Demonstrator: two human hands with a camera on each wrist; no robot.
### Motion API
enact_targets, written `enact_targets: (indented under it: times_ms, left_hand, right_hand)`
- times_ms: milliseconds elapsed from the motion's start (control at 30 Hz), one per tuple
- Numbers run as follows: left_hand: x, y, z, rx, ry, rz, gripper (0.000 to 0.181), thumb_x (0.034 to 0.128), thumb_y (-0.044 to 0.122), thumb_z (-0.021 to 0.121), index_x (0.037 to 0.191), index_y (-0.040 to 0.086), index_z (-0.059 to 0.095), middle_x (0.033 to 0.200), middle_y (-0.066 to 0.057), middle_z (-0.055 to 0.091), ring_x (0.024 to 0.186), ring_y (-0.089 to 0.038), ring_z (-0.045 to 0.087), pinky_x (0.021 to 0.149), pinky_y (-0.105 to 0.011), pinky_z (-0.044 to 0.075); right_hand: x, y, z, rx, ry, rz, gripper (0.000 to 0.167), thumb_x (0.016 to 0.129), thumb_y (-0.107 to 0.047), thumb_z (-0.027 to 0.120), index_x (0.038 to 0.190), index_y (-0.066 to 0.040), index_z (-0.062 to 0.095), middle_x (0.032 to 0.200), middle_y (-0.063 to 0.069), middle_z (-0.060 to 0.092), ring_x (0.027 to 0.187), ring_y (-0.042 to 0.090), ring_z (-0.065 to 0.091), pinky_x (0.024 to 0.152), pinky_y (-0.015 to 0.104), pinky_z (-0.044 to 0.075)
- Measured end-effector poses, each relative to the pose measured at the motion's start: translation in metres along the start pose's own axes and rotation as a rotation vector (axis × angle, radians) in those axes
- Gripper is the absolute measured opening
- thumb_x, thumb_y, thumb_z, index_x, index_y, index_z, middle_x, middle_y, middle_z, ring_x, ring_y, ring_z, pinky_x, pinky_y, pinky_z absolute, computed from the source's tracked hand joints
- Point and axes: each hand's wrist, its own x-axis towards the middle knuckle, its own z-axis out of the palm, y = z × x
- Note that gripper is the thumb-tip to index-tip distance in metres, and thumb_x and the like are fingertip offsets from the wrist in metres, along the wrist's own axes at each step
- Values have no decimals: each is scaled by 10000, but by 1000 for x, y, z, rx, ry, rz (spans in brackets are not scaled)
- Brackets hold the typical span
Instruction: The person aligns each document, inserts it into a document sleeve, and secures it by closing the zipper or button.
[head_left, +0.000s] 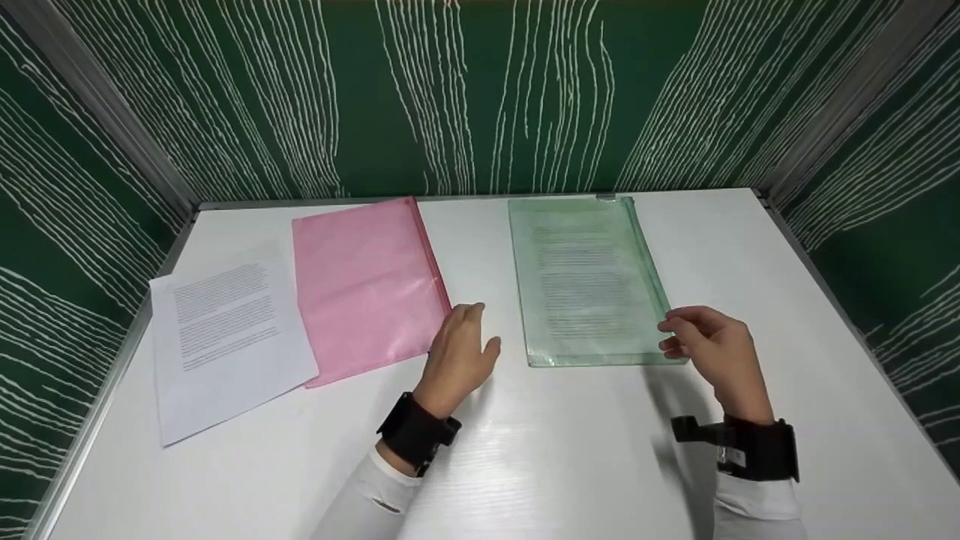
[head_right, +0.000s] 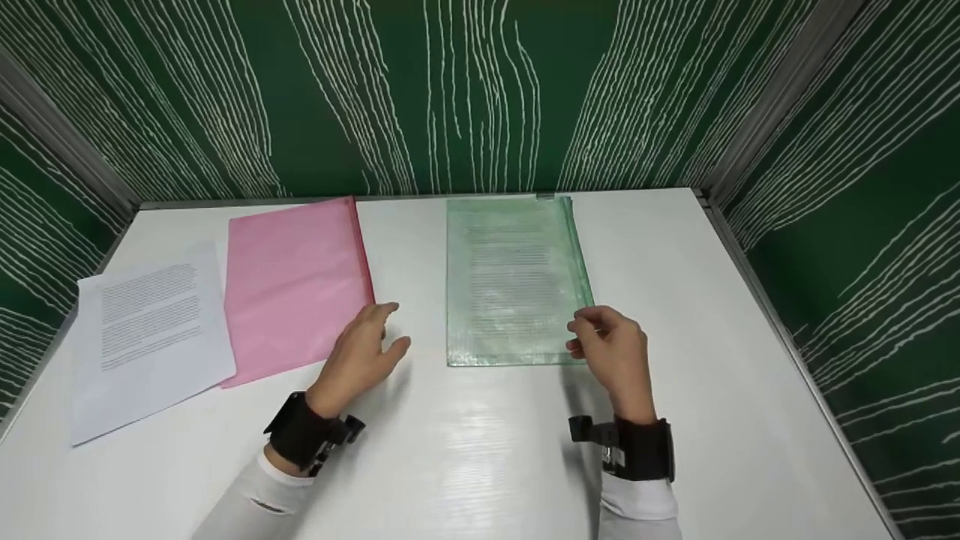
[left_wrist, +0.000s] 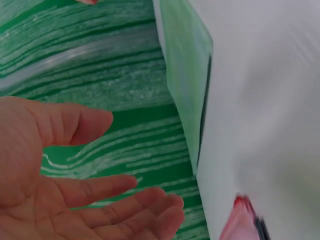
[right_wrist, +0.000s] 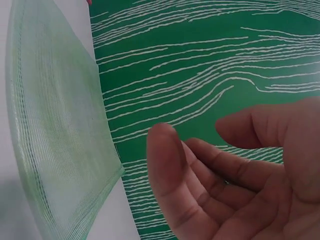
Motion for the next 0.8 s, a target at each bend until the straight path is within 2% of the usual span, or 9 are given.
enact_targets:
  times_ms: [100,233,367,433,533,667,800]
  left_hand:
    - [0,-13,-8,17,-6,-11,497,822,142,646,1252,-53,491,1168,-163,541,1100,-271,513,944,-357,414]
    - [2,-33,-16,60,-19,-33,489,737,63,719,1179,-54,546,1131,-175,556,1051,-291,531,915,-372,432]
    - [5,-48,-19,92,-57,-87,504,653,42,769,1115,-35,585,1103,-169,566,999,-303,544,878,-383,450]
    - [5,-52,-19,92,-83,-107,550,638,76,784,1137,-30,578,1112,-168,563,991,-307,539,871,-390,449]
    - [6,-56,-16,95,-104,-114,527,641,137,790,1100,-30,593,1087,-161,567,956,-313,526,839,-407,438]
    - [7,-59,-12,139,-83,-108,507,648,226,798,1044,-26,608,1009,-146,576,881,-309,510,763,-415,425]
    - [8,-60,-7,190,-78,-116,466,632,256,803,978,4,617,908,-107,571,828,-291,497,708,-407,408]
  right_hand:
    - [0,0,8,-23,-29,-16,257,926,-202,520,1077,-7,590,892,7,679,765,251,668,677,317,545]
    - [-1,-4,25,-45,-82,-29,261,927,-219,527,1064,-7,595,902,43,665,755,239,666,672,321,546]
    - [-5,-18,47,-56,-160,-30,219,924,-179,528,1043,-13,609,910,108,656,755,251,662,667,336,542]
    - [-8,-29,58,-59,-202,-41,193,922,-126,514,1033,-2,612,905,128,652,755,271,661,662,346,539]
    - [-10,-44,76,-72,-258,-92,183,912,-49,491,1022,36,609,891,149,648,745,320,656,642,357,534]
    - [0,-42,103,-80,-333,-148,166,901,-62,528,1017,12,620,912,169,643,726,317,653,622,323,528]
    - [15,-37,132,-81,-410,-164,193,889,-118,566,1037,-10,629,972,183,641,695,294,657,596,301,529]
